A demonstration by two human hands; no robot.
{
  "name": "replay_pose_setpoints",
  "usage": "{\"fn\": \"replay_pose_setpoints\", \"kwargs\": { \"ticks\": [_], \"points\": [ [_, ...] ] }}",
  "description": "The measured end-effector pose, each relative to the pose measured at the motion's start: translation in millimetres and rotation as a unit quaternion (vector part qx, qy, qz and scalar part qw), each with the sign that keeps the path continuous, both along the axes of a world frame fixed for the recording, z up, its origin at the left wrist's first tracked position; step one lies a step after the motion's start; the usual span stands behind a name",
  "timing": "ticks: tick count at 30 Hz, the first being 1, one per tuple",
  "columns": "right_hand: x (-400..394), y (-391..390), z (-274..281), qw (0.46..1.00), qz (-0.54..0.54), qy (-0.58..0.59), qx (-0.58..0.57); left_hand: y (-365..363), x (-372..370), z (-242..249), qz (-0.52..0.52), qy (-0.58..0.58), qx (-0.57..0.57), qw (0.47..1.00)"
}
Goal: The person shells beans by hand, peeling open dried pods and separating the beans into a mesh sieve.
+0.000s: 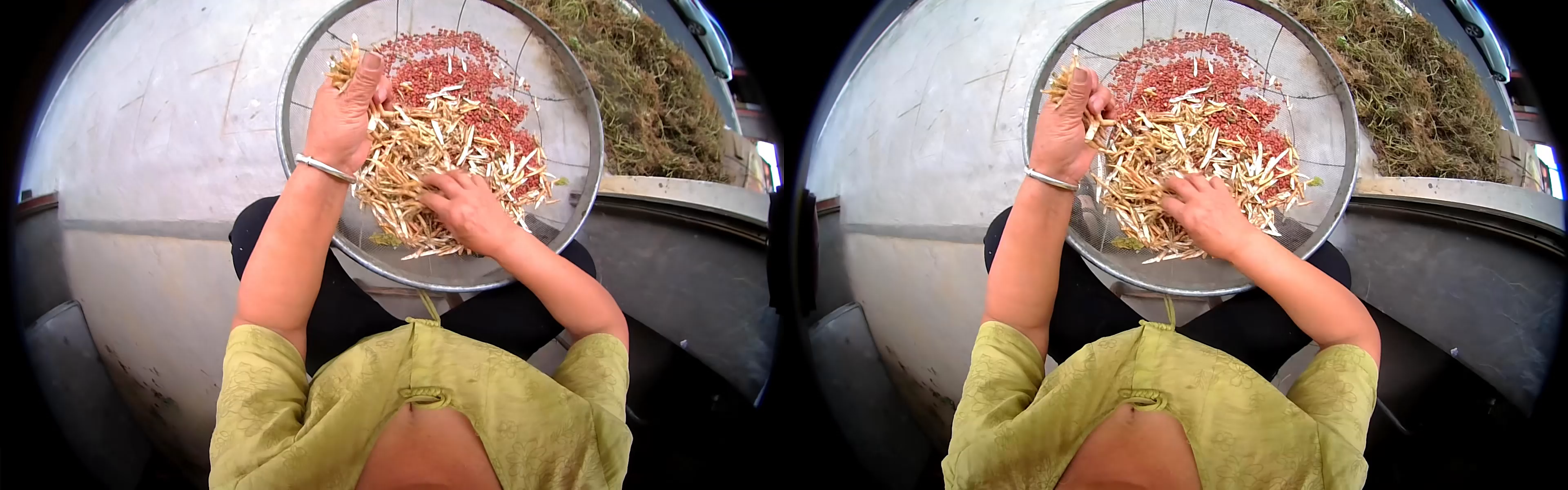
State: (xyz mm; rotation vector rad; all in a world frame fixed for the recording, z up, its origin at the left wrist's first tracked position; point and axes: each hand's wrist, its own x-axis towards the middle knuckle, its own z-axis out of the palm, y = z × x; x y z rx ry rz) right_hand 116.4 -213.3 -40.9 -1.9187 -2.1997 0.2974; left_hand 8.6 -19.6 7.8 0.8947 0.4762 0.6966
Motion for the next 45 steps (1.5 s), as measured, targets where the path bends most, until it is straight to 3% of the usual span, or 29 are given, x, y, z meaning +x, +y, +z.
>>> {"fn": "replay_pose_setpoints", "kwargs": {
  "ticks": [3,5,7,9,11,13,19,25,29,31,33,35,36,37,39,40,41,43,45],
  "points": [
    [19,-22,5,0.994,-0.052,0.086,0.030,-5,0,4,-0.003,-0.009,0.008,1.000],
    [34,-24,10,0.977,-0.129,0.147,0.079,-9,0,7,-0.039,-0.060,-0.051,0.996],
    [42,-15,29,0.893,-0.321,0.312,-0.050,-12,2,3,-0.037,-0.077,-0.070,0.994],
    [58,-6,26,0.756,-0.348,0.554,-0.024,-14,3,4,-0.093,-0.043,-0.072,0.992],
    [64,4,29,0.656,-0.344,0.672,0.014,-20,6,1,-0.096,-0.045,-0.078,0.991],
    [75,7,22,0.597,-0.330,0.731,0.005,-25,8,0,-0.107,0.023,-0.056,0.992],
    [68,17,22,0.518,-0.345,0.781,0.054,-39,15,-15,-0.133,0.098,0.007,0.986],
    [63,25,29,0.521,-0.304,0.796,0.041,-51,22,-34,-0.150,0.148,0.072,0.975],
    [46,32,23,0.563,-0.310,0.761,0.093,-64,32,-36,-0.178,0.146,0.097,0.968],
    [38,33,21,0.651,-0.315,0.684,0.101,-72,36,-33,-0.148,0.108,0.051,0.982],
    [32,34,24,0.679,-0.310,0.658,0.102,-68,38,-51,-0.157,0.101,0.037,0.982],
    [27,34,22,0.744,-0.300,0.582,0.135,-68,41,-56,-0.162,0.074,-0.040,0.983],
    [28,32,22,0.804,-0.280,0.504,0.143,-74,44,-52,-0.098,0.083,-0.090,0.988],
    [30,30,24,0.804,-0.279,0.506,0.143,-72,43,-50,-0.097,0.085,-0.089,0.988],
    [33,27,34,0.693,-0.273,0.664,0.068,-67,38,-47,-0.120,0.093,-0.165,0.975],
    [35,25,36,0.667,-0.258,0.694,0.079,-67,38,-38,-0.127,0.087,-0.177,0.972],
    [38,23,38,0.667,-0.256,0.695,0.080,-67,38,-38,-0.127,0.088,-0.175,0.972],
    [43,19,40,0.719,-0.282,0.629,0.085,-67,38,-41,-0.117,0.076,-0.185,0.973],
    [45,17,39,0.699,-0.295,0.641,0.113,-63,36,-42,-0.128,0.059,-0.182,0.973]
  ]
}}
